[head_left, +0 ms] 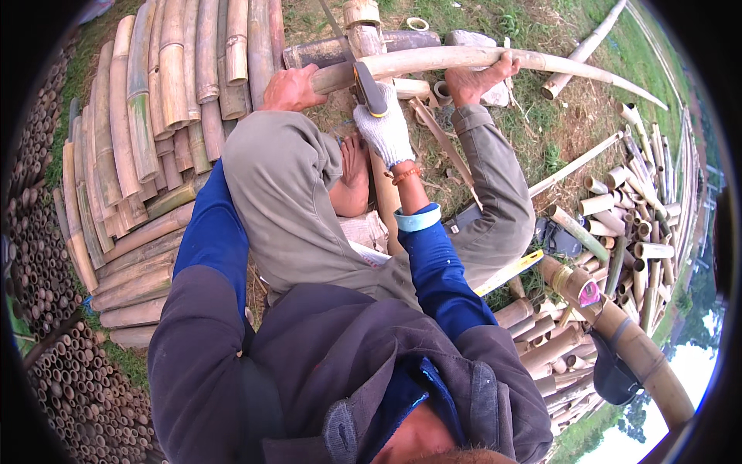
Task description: The person sits on the ground and uses a hand saw to cut bamboo poles into shorter sections. They repeatedly position each pole on a makeshift support, saw through it, and place the cut pieces into a nearby stack.
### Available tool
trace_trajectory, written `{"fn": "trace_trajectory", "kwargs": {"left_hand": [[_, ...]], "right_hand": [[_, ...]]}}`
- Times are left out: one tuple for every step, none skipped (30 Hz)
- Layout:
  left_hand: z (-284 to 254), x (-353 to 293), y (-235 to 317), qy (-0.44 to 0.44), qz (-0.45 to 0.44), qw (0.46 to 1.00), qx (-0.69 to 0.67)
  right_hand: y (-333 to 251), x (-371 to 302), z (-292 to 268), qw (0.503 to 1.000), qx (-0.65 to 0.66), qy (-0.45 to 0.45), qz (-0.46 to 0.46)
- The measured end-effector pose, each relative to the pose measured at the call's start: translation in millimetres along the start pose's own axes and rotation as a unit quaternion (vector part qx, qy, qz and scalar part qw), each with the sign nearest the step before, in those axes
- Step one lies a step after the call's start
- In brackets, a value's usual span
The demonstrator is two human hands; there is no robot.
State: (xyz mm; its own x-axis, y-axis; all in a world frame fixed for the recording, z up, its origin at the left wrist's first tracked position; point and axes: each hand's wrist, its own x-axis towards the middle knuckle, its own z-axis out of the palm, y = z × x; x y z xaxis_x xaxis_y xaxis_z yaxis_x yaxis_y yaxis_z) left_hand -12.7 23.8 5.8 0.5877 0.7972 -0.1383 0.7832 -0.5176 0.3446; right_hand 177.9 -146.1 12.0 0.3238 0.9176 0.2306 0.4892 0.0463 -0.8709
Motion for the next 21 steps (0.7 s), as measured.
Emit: {"fn": "trace_trajectory", "kwargs": {"left_hand": [[6,-2,4,0.002,0.005,1.0,-0.009],[11,-12,3,-0.012,-0.004,1.0,-0.013],[5,-17,-2,-0.011,-0.017,1.0,-0.011],[-3,-12,-4,-0.004,-0.025,1.0,-0.011],[4,-18,-15,0.037,-0.016,0.999,-0.019],[8,-23,-18,0.025,-0.022,0.999,-0.016],[10,-14,-12,0.019,-0.014,1.0,-0.017],[11,-11,-8,0.008,-0.012,1.0,-0.013],[11,-12,-3,0.01,-0.01,1.0,-0.017],[9,-13,-8,0.009,-0.021,1.0,-0.01],[21,11,13,-0.001,0.016,1.0,-0.019],[9,-20,-14,0.008,-0.045,0.999,0.004],[9,-18,-5,0.016,-0.031,0.999,-0.007],[7,-14,4,0.024,-0.017,0.999,-0.013],[2,-9,9,0.033,-0.003,0.999,-0.016],[-2,-5,9,0.033,-0.001,0.999,-0.006],[-1,-6,8,0.03,-0.007,1.0,-0.001],[3,-7,9,0.028,-0.01,1.0,-0.001],[5,-9,1,0.02,-0.008,1.0,-0.016],[0,-8,-2,0.013,-0.015,1.0,-0.008],[-6,-7,-5,0.012,-0.027,1.0,0.002]], "right_hand": [[10,-7,-6,1.0,0.002,-0.02,-0.008],[-8,-32,-16,0.997,0.039,-0.035,0.051],[-40,-59,-29,0.991,0.078,-0.049,0.095],[-39,-99,-46,0.997,0.042,-0.028,0.059],[-62,-139,-72,0.992,0.026,-0.052,0.108],[-77,-181,-97,0.989,0.029,-0.071,0.13],[-84,-219,-120,0.985,-0.027,-0.083,0.15],[-94,-242,-133,0.982,-0.053,-0.087,0.157],[-95,-236,-131,0.985,-0.037,-0.082,0.148],[-94,-223,-125,0.988,-0.016,-0.076,0.134],[-83,-202,-109,0.99,-0.026,-0.031,0.137],[-45,-152,-74,0.992,0.021,-0.066,0.104],[-24,-108,-45,0.994,0.058,-0.046,0.083],[-15,-66,-20,0.992,0.064,-0.018,0.108],[3,-27,-6,0.998,0.026,0.01,0.059],[8,-4,0,1.0,-0.002,0.005,0.01],[2,3,4,0.999,-0.024,0.021,0.007],[5,-4,1,0.999,0.014,-0.016,0.034],[-2,-31,-8,0.999,0.022,-0.022,0.044],[-17,-59,-22,0.998,0.033,-0.026,0.043],[-34,-92,-39,0.999,0.036,0.002,0.028]]}}
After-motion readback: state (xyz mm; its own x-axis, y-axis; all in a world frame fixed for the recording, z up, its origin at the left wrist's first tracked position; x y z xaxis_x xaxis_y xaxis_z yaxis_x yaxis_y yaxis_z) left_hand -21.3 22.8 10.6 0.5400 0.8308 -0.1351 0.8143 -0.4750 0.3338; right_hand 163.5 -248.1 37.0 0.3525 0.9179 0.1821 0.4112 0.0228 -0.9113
